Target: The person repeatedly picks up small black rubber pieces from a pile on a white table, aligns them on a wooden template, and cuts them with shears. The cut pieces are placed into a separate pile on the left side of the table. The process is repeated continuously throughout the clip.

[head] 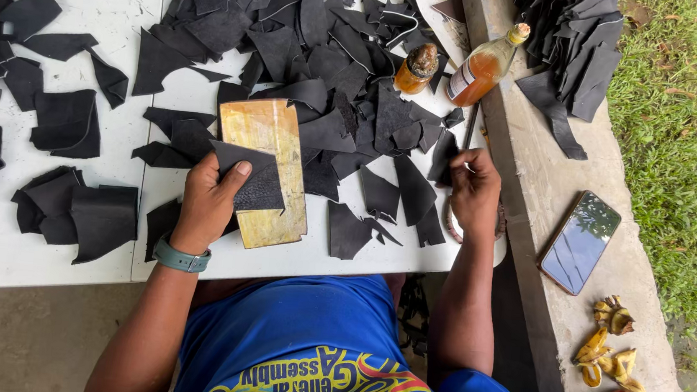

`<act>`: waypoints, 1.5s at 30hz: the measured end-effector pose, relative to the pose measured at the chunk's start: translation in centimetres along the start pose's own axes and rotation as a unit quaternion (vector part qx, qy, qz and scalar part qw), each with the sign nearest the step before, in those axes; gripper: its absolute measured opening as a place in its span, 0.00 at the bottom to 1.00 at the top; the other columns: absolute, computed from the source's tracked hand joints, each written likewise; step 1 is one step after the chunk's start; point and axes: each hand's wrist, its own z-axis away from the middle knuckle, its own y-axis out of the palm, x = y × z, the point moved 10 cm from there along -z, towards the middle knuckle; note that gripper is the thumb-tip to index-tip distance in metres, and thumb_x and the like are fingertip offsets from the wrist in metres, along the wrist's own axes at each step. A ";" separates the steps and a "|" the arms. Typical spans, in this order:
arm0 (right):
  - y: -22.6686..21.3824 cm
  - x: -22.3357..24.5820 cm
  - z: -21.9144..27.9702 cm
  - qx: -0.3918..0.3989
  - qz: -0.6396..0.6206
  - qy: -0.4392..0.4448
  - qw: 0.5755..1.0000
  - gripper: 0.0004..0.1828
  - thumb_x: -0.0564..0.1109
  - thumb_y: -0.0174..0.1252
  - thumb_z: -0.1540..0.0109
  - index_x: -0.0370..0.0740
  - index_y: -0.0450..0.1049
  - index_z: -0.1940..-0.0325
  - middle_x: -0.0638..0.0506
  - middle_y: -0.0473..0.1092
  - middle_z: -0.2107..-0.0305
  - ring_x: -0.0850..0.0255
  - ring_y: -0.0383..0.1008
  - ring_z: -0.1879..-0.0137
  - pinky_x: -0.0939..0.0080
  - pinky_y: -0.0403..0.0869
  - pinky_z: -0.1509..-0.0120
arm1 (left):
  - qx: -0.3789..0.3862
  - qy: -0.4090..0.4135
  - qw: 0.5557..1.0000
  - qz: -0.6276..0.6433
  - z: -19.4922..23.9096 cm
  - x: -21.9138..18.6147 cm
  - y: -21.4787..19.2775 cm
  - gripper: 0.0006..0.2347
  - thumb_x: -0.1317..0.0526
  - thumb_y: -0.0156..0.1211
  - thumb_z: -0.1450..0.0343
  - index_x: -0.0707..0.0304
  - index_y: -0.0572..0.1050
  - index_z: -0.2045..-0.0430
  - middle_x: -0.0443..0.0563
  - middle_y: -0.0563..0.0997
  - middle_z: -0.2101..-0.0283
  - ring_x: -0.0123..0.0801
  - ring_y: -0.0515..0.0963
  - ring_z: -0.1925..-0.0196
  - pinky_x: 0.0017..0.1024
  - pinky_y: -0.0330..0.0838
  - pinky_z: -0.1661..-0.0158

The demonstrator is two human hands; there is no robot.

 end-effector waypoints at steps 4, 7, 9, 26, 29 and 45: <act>2.1 0.3 1.3 0.066 -0.036 0.001 0.997 0.14 0.29 0.55 0.28 0.29 0.77 0.39 0.53 0.72 0.62 0.70 0.70 0.58 0.71 0.72 0.53 | 0.009 0.001 1.000 0.004 0.0 0.0 0.6 0.12 0.59 0.56 0.22 0.71 0.76 0.52 0.53 0.83 0.54 0.27 0.80 0.52 0.26 0.74 0.51; 3.5 1.6 1.4 0.076 -0.043 0.017 0.996 0.26 0.28 0.57 0.34 0.29 0.68 0.31 0.51 0.74 0.51 0.70 0.74 0.49 0.72 0.74 0.46 | 0.018 -0.002 1.000 0.021 -0.2 0.2 1.2 0.11 0.60 0.56 0.22 0.71 0.76 0.53 0.53 0.83 0.54 0.26 0.80 0.53 0.26 0.75 0.51; 4.3 2.4 1.6 0.086 -0.042 0.035 0.995 0.29 0.28 0.60 0.37 0.30 0.67 0.31 0.51 0.74 0.50 0.70 0.75 0.50 0.72 0.75 0.47 | 0.025 0.000 0.999 0.024 -0.4 0.3 1.6 0.11 0.61 0.56 0.22 0.71 0.76 0.53 0.52 0.83 0.54 0.25 0.80 0.53 0.26 0.75 0.51; 12.0 3.2 3.8 0.152 -0.174 0.074 0.970 0.34 0.32 0.65 0.40 0.43 0.65 0.31 0.57 0.73 0.62 0.73 0.74 0.58 0.71 0.77 0.56 | 0.184 -0.077 0.936 0.291 0.6 2.6 6.7 0.10 0.63 0.62 0.25 0.69 0.77 0.52 0.47 0.82 0.52 0.23 0.79 0.50 0.25 0.75 0.47; 13.3 2.1 4.0 0.174 -0.111 0.032 0.978 0.17 0.31 0.63 0.35 0.35 0.75 0.41 0.55 0.76 0.61 0.72 0.74 0.56 0.70 0.75 0.52 | 0.218 -0.061 0.953 0.203 -0.3 2.1 8.9 0.11 0.62 0.63 0.26 0.69 0.78 0.54 0.46 0.83 0.55 0.22 0.81 0.53 0.25 0.77 0.50; 11.9 -2.4 2.6 -0.051 -0.217 0.038 0.974 0.03 0.34 0.59 0.26 0.30 0.73 0.50 0.53 0.73 0.61 0.69 0.71 0.57 0.69 0.72 0.52 | 0.230 -0.035 0.950 0.206 -0.3 2.6 10.2 0.07 0.65 0.66 0.25 0.72 0.82 0.58 0.50 0.84 0.59 0.24 0.80 0.57 0.26 0.76 0.53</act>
